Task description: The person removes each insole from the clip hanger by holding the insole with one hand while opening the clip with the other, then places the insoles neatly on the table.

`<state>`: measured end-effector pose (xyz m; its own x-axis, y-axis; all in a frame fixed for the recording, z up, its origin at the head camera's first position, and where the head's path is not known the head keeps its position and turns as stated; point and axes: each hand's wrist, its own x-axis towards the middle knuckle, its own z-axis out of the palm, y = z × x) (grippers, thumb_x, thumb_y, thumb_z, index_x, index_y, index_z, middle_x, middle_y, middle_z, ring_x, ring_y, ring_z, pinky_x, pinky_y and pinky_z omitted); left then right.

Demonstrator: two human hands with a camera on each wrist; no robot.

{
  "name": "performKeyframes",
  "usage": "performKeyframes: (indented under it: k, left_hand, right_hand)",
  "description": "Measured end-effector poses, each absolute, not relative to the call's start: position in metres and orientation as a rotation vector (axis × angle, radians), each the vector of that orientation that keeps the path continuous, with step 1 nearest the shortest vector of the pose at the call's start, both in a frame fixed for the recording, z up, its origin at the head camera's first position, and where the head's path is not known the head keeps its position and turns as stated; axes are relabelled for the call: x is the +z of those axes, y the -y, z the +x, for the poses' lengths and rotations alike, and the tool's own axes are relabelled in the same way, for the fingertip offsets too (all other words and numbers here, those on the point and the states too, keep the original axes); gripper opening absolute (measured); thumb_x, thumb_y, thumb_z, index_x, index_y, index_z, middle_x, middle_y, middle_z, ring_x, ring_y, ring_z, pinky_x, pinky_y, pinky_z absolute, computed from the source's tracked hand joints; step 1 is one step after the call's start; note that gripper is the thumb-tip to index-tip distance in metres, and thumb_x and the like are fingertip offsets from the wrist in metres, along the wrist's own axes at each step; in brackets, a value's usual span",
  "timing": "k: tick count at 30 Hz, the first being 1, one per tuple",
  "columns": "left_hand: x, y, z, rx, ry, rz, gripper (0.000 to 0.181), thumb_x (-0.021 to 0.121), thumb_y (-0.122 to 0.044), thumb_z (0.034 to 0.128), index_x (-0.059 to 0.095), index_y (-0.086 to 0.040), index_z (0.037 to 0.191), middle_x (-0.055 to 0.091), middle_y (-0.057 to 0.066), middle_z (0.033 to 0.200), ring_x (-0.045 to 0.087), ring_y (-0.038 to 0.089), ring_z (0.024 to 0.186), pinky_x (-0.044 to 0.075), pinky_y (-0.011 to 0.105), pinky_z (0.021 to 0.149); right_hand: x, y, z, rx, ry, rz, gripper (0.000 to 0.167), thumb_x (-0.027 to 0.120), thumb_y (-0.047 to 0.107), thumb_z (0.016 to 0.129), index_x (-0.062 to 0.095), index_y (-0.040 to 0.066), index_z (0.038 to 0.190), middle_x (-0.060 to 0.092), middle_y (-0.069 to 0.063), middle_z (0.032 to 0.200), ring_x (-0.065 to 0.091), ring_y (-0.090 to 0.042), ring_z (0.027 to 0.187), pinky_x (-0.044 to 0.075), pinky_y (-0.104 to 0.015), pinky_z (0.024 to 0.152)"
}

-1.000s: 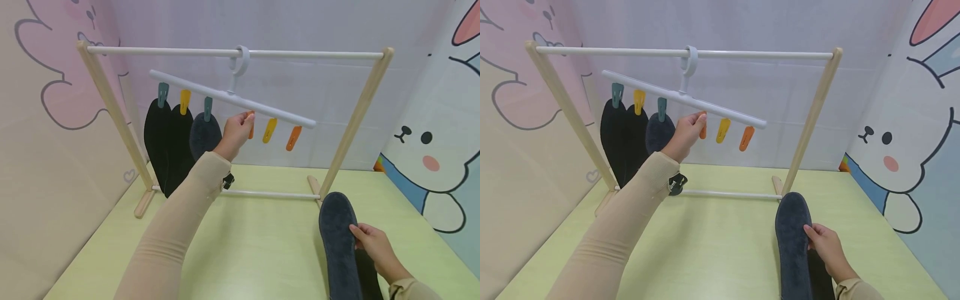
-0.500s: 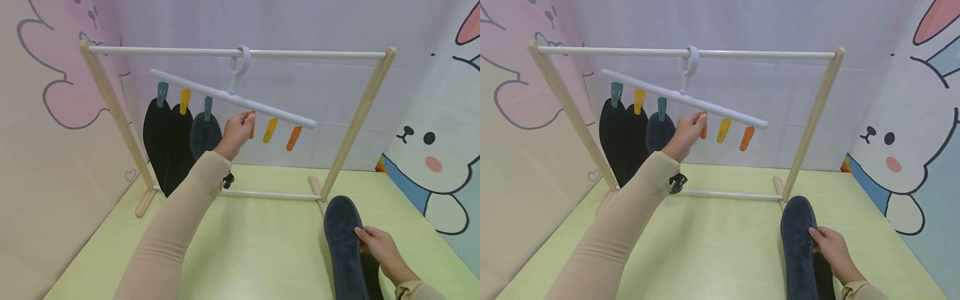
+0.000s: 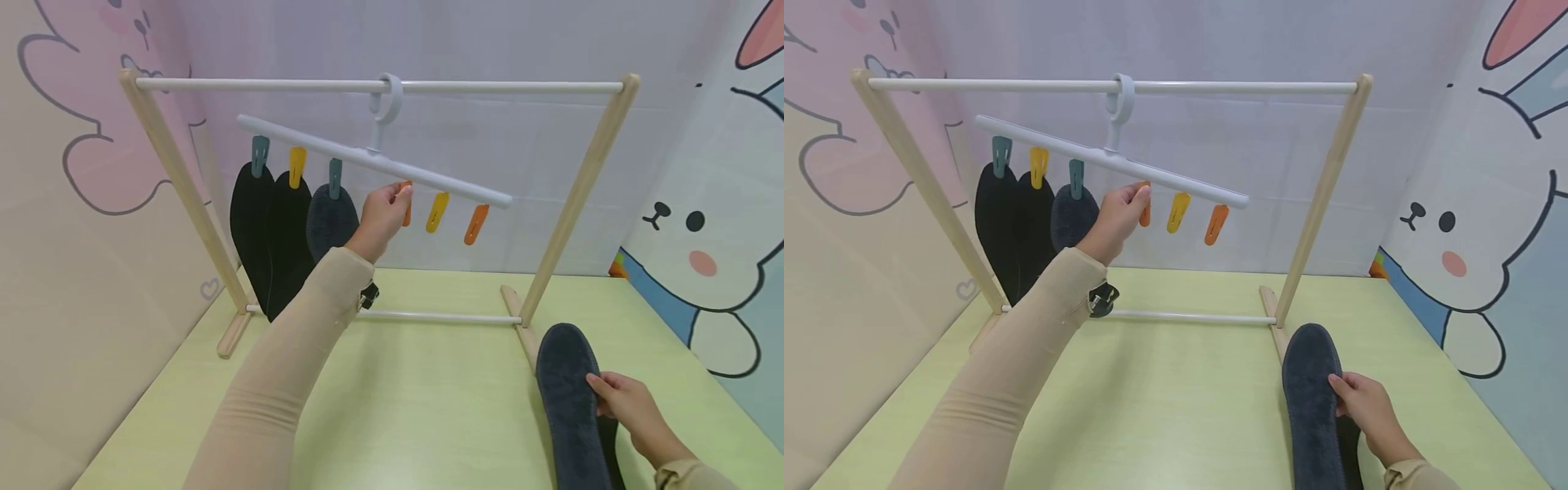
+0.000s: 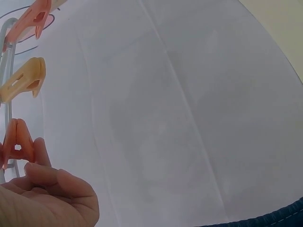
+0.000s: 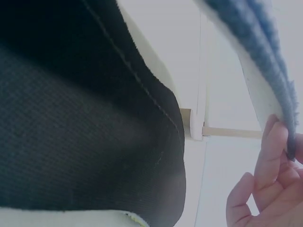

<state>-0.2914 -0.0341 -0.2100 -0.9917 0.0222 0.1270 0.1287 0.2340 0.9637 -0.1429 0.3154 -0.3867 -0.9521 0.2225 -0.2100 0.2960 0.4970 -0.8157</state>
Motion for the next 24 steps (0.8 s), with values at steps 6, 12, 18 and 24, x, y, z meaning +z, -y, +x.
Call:
performKeyframes:
  k: [6, 12, 18, 24]
  left_hand:
    - [-0.21, 0.034, -0.291, -1.885, 2.396, -0.14, 0.041, 0.048, -0.03, 0.1019, 0.053, -0.007, 0.136, 0.058, 0.009, 0.119, 0.05, 0.021, 0.102, 0.043, 0.034, 0.093]
    - [-0.21, 0.033, -0.291, -1.893, 2.382, -0.148, 0.042, 0.048, -0.03, 0.1019, 0.053, -0.007, 0.136, 0.058, 0.01, 0.12, 0.05, 0.021, 0.101, 0.043, 0.035, 0.092]
    - [-0.212, 0.032, -0.293, -1.894, 2.363, -0.172, 0.041, 0.048, -0.029, 0.1019, 0.053, -0.006, 0.136, 0.058, 0.011, 0.12, 0.049, 0.021, 0.101, 0.042, 0.033, 0.09]
    - [-0.212, 0.035, -0.296, -1.853, 2.37, -0.207, 0.039, 0.048, -0.028, 0.1019, 0.057, -0.004, 0.132, 0.057, 0.01, 0.096, 0.045, 0.018, 0.079, 0.036, 0.028, 0.069]
  right_hand:
    - [-0.387, -0.321, -0.142, -1.451, -2.647, 0.473, 0.032, 0.048, 0.019, 0.101, 0.06, 0.0, 0.079, 0.051, 0.004, 0.064, 0.052, -0.01, 0.059, 0.047, -0.025, 0.06]
    - [-0.383, -0.331, -0.14, -1.432, -2.642, 0.472, 0.036, 0.046, 0.023, 0.102, 0.061, -0.006, 0.087, 0.053, 0.004, 0.067, 0.053, -0.01, 0.061, 0.049, -0.024, 0.061]
    - [-0.384, -0.341, -0.139, -1.409, -2.63, 0.478, 0.038, 0.044, 0.026, 0.103, 0.061, -0.003, 0.084, 0.053, 0.003, 0.069, 0.054, -0.012, 0.062, 0.049, -0.025, 0.063]
    - [-0.386, -0.341, -0.141, -1.421, -2.607, 0.481, 0.037, 0.043, 0.028, 0.102, 0.059, 0.003, 0.079, 0.054, 0.002, 0.069, 0.054, -0.014, 0.063, 0.049, -0.028, 0.064]
